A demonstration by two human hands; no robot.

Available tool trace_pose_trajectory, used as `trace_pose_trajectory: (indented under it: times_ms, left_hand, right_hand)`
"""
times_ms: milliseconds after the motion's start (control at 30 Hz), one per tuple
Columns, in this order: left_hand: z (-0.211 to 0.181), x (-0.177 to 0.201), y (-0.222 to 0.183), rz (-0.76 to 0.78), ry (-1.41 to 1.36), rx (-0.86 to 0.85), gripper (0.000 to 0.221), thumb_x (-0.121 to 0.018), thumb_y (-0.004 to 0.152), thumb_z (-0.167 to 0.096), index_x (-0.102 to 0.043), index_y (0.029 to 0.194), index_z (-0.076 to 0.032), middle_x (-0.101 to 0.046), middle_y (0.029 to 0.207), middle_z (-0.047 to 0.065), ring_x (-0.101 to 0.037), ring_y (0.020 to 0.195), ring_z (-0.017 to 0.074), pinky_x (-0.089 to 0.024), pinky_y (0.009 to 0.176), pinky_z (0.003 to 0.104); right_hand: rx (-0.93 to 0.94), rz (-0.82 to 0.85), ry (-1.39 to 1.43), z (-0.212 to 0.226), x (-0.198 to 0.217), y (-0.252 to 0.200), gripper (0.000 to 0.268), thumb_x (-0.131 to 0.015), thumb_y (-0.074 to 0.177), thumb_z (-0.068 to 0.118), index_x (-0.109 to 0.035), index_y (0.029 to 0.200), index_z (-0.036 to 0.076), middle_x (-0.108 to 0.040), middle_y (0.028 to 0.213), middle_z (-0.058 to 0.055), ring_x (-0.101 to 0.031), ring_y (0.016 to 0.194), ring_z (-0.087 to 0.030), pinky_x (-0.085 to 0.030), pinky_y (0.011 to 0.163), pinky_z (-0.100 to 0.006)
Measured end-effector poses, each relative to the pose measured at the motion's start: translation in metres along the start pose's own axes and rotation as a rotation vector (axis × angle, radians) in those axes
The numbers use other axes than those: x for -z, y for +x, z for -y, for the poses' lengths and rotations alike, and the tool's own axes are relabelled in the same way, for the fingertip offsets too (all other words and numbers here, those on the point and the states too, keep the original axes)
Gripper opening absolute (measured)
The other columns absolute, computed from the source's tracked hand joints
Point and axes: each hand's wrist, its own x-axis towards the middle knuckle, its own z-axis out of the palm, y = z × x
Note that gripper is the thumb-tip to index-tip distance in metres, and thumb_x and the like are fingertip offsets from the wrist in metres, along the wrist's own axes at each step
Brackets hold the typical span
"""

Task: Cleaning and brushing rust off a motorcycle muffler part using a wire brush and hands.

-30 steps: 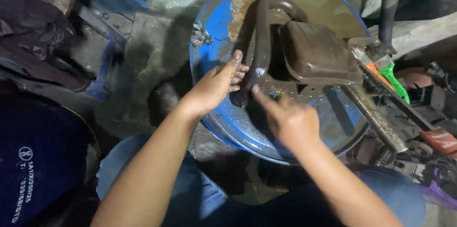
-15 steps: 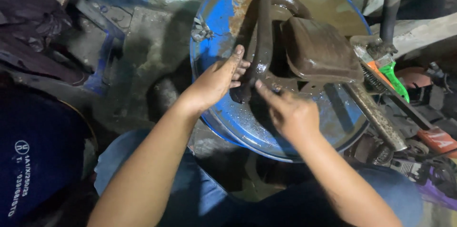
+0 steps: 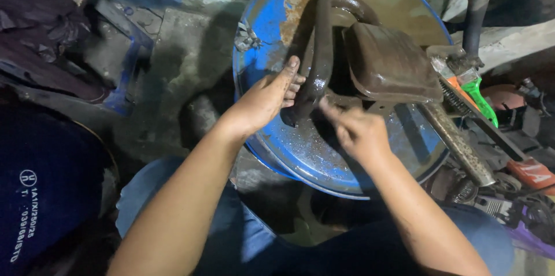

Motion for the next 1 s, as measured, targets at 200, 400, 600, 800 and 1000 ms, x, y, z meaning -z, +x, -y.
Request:
trace_pose_trajectory:
  times_ms: [200, 400, 600, 800, 1000]
  left_hand:
    - [-0.006, 0.0, -0.001, 0.002, 0.0, 0.021, 0.093, -0.067, 0.106, -0.081, -0.09, 0.142, 0.001, -0.087, 0.12, 0.02, -0.084, 0.108, 0.0306, -0.078, 0.099, 0.054]
    - [-0.009, -0.006, -0.004, -0.026, -0.005, 0.018, 0.09, -0.067, 0.108, -0.078, -0.09, 0.14, 0.003, -0.081, 0.113, 0.01, -0.076, 0.097, 0.0199, -0.079, 0.089, 0.043]
    - [-0.007, 0.004, 0.002, 0.112, -0.124, 0.023, 0.085, -0.071, 0.112, -0.071, -0.087, 0.137, 0.008, -0.071, 0.1, 0.003, -0.067, 0.085, 0.0124, -0.072, 0.077, 0.035]
    - [-0.024, 0.02, 0.0, 0.315, -0.304, 0.137, 0.064, -0.067, 0.119, -0.057, -0.078, 0.133, 0.004, -0.053, 0.094, -0.009, -0.055, 0.079, 0.0051, -0.055, 0.064, 0.024]
    - [-0.007, 0.012, 0.008, 0.219, -0.193, 0.046, 0.075, -0.07, 0.115, -0.068, -0.087, 0.131, 0.003, -0.059, 0.092, -0.005, -0.057, 0.074, 0.0073, -0.058, 0.061, 0.03]
  right_hand:
    - [0.148, 0.201, -0.175, 0.058, 0.043, 0.034, 0.043, -0.076, 0.113, 0.023, -0.094, 0.148, 0.04, -0.088, 0.085, -0.007, -0.085, 0.068, -0.029, -0.073, 0.077, -0.042]
    - [0.066, -0.009, 0.003, 0.026, 0.026, 0.039, 0.043, -0.074, 0.116, 0.029, -0.091, 0.154, 0.042, -0.088, 0.097, -0.003, -0.085, 0.082, -0.036, -0.068, 0.07, -0.051]
    - [0.118, 0.152, -0.156, 0.037, 0.012, 0.003, 0.046, -0.079, 0.108, 0.023, -0.094, 0.148, 0.039, -0.087, 0.088, -0.006, -0.089, 0.082, -0.036, -0.072, 0.075, -0.053]
    - [-0.013, -0.014, -0.09, -0.014, 0.017, 0.02, 0.052, -0.078, 0.111, 0.03, -0.088, 0.159, 0.047, -0.088, 0.102, 0.0, -0.089, 0.094, -0.032, -0.07, 0.083, -0.048]
    - [-0.023, 0.098, -0.032, 0.009, -0.014, -0.016, 0.048, -0.071, 0.115, 0.034, -0.088, 0.16, 0.041, -0.089, 0.088, -0.005, -0.088, 0.077, -0.033, -0.072, 0.079, -0.048]
